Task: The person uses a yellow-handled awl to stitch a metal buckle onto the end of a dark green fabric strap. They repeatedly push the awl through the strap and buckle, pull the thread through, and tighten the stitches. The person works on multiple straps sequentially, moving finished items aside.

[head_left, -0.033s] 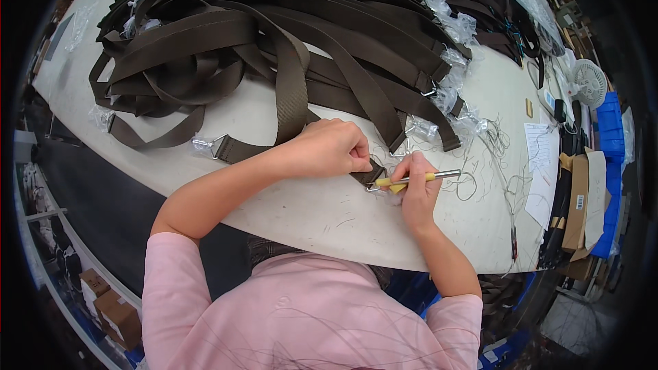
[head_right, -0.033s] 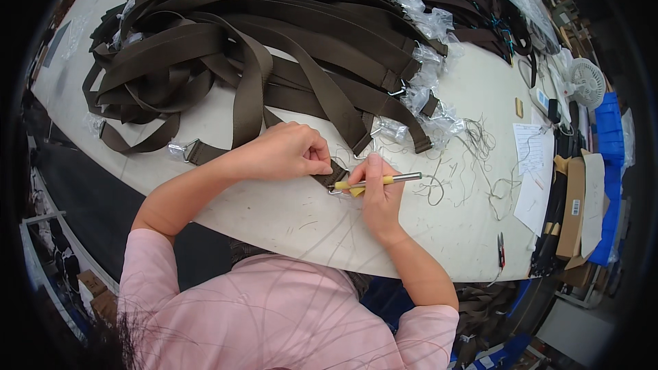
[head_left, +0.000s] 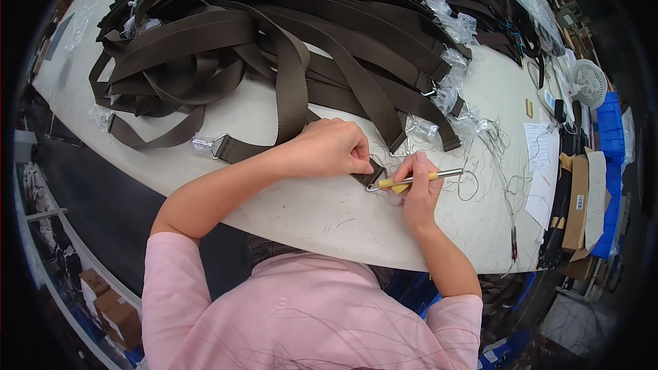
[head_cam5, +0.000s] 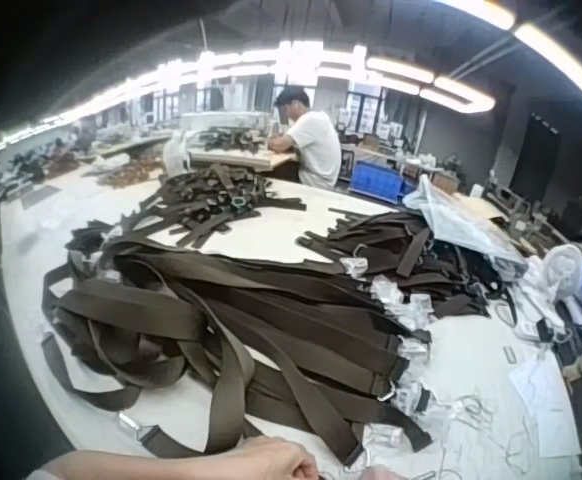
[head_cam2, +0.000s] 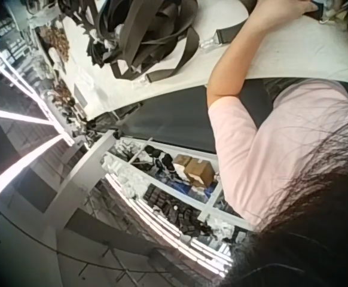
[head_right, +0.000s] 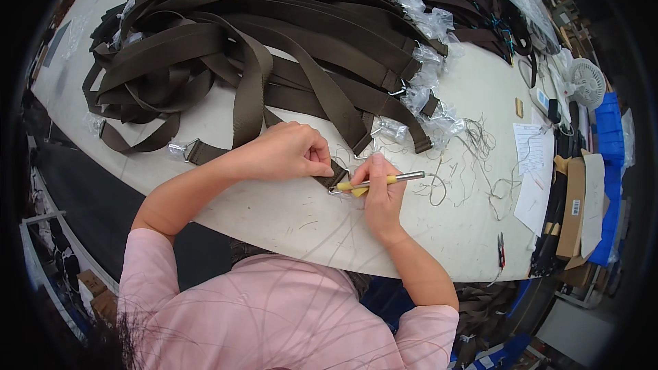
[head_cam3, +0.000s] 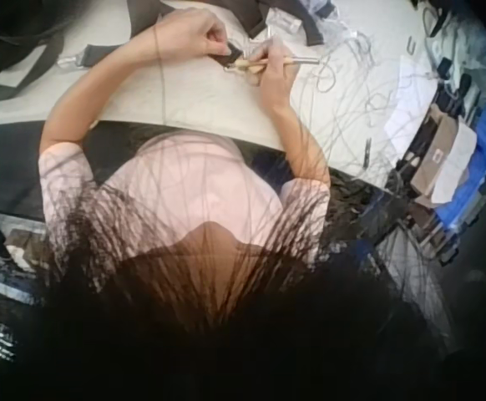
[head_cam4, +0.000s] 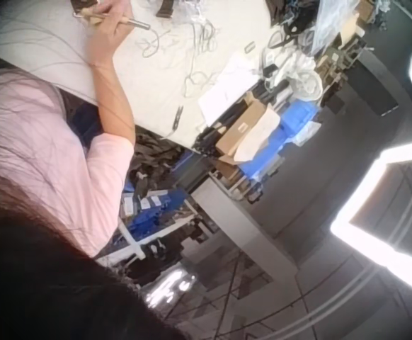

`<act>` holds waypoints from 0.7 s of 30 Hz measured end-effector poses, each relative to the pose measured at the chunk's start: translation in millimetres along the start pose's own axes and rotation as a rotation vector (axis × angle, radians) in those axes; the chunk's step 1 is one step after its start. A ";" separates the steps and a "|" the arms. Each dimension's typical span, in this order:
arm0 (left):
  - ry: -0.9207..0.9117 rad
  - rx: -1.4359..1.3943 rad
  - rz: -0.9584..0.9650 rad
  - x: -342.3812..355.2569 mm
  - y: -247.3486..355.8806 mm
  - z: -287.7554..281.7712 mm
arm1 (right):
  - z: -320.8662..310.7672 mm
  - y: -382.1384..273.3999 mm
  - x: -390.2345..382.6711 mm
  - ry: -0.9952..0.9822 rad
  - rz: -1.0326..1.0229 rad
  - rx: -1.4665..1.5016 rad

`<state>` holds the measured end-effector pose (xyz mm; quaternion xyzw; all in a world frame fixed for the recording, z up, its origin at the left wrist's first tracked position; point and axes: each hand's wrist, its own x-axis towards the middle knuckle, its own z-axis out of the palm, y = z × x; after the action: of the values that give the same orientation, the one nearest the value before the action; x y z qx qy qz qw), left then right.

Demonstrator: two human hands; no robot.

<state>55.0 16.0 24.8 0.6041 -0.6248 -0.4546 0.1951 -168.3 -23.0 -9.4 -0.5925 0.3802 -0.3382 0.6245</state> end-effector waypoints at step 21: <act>0.005 -0.048 0.081 6.0 -10.6 5.2 | 7.5 -4.6 -1.3 -0.012 0.026 -0.128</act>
<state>55.8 13.7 11.8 0.5745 -0.6373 -0.4596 0.2293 -162.3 -18.5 -4.6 -0.6283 0.4047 -0.3017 0.5920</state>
